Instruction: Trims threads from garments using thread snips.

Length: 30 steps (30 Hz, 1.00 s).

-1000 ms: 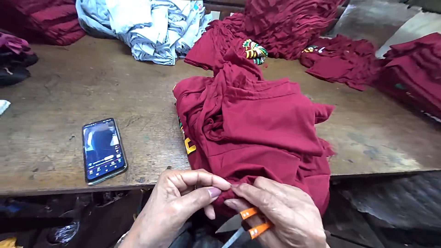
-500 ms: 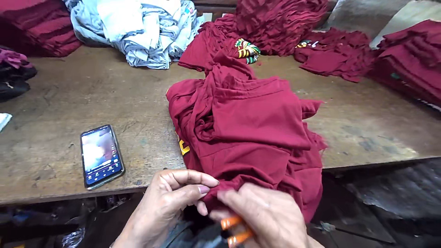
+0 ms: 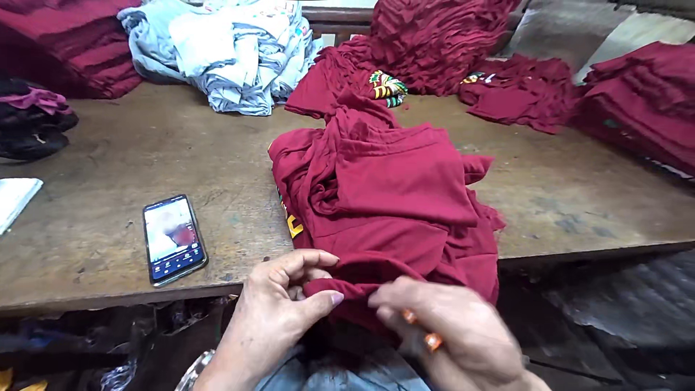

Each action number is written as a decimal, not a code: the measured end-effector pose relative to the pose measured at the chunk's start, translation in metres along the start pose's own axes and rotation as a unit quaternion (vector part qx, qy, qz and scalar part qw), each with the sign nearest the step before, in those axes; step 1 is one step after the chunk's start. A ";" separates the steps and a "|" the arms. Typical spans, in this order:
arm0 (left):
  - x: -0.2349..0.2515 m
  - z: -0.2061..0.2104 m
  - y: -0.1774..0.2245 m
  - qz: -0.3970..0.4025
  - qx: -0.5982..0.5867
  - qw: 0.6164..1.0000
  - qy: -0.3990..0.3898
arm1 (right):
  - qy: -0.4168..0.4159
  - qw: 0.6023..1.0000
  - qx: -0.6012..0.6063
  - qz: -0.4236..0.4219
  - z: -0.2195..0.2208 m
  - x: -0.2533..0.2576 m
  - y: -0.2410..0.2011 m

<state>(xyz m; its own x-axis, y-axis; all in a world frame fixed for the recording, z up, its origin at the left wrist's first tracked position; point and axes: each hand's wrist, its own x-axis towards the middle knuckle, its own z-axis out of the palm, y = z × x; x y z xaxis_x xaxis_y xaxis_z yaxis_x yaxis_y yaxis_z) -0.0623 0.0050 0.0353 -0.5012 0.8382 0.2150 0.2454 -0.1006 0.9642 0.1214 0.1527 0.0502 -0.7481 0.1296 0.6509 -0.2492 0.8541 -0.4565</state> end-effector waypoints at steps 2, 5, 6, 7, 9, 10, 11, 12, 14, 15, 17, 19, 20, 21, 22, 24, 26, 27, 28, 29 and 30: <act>-0.003 0.004 -0.002 0.044 0.085 0.995 0.005 | 0.067 0.996 -0.034 0.044 -0.017 0.013 0.001; -0.006 0.004 -0.003 0.138 0.210 0.968 0.009 | 0.095 0.984 -0.091 0.116 -0.020 0.023 0.012; -0.007 0.003 -0.002 0.166 0.233 0.958 0.011 | 0.077 0.982 -0.093 0.142 -0.018 0.022 0.014; -0.009 0.002 -0.001 0.188 0.244 0.951 0.013 | 0.058 0.981 -0.082 0.164 -0.014 0.019 0.015; -0.011 -0.001 0.004 0.216 0.230 0.949 0.016 | 0.032 0.978 -0.088 0.185 -0.006 0.013 0.013; -0.012 -0.003 0.007 0.221 0.213 0.952 0.020 | 0.020 0.977 -0.128 0.171 -0.005 0.013 0.015; -0.014 -0.005 0.010 0.222 0.195 0.955 0.024 | 0.019 0.975 -0.161 0.153 -0.004 0.011 0.017; -0.016 -0.007 0.012 0.219 0.181 0.958 0.033 | 0.025 0.974 -0.176 0.141 -0.002 0.008 0.018; -0.020 -0.010 0.017 0.210 0.167 0.962 0.054 | 0.044 0.975 -0.187 0.113 -0.002 0.004 0.023; -0.022 -0.011 0.018 0.206 0.161 0.963 0.061 | 0.064 0.975 -0.179 0.111 -0.007 0.003 0.021; -0.024 -0.014 0.018 0.195 0.149 0.967 0.071 | 0.094 0.973 -0.175 0.116 -0.020 0.009 0.021; -0.027 -0.019 0.014 0.183 0.136 0.971 0.067 | 0.112 0.971 -0.143 0.157 -0.029 0.014 0.018; -0.028 -0.022 0.011 0.179 0.126 0.974 0.060 | 0.112 0.969 -0.137 0.172 -0.032 0.016 0.018; -0.028 -0.024 0.008 0.177 0.114 0.976 0.054 | 0.106 0.968 -0.137 0.184 -0.035 0.017 0.020; -0.028 -0.026 0.005 0.175 0.105 0.978 0.051 | 0.093 0.967 -0.144 0.190 -0.036 0.016 0.024; -0.028 -0.029 0.002 0.168 0.094 0.980 0.047 | 0.098 0.971 -0.135 0.172 -0.034 0.015 0.024; -0.028 -0.027 0.001 0.158 0.080 0.983 0.051 | 0.110 0.982 -0.063 0.143 -0.023 0.010 0.014; -0.029 -0.025 0.002 0.153 0.072 0.984 0.054 | 0.104 0.986 -0.038 0.128 -0.013 0.006 0.008; -0.029 -0.023 0.004 0.150 0.065 0.985 0.057 | 0.092 0.988 -0.040 0.113 -0.002 0.001 0.005; -0.028 -0.022 0.005 0.149 0.058 0.985 0.060 | 0.080 0.990 -0.063 0.101 0.011 -0.003 0.003; -0.027 -0.020 0.007 0.151 0.050 0.985 0.065 | 0.071 0.989 -0.092 0.093 0.023 -0.007 0.004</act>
<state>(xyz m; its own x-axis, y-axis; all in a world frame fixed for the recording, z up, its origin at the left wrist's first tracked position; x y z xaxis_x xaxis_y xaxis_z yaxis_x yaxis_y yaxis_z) -0.0636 -0.0292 0.0389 -0.4931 0.7025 0.5132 0.4768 -0.2752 0.8348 0.1117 0.1434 0.0302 -0.6726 0.3510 0.6515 0.0106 0.8849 -0.4658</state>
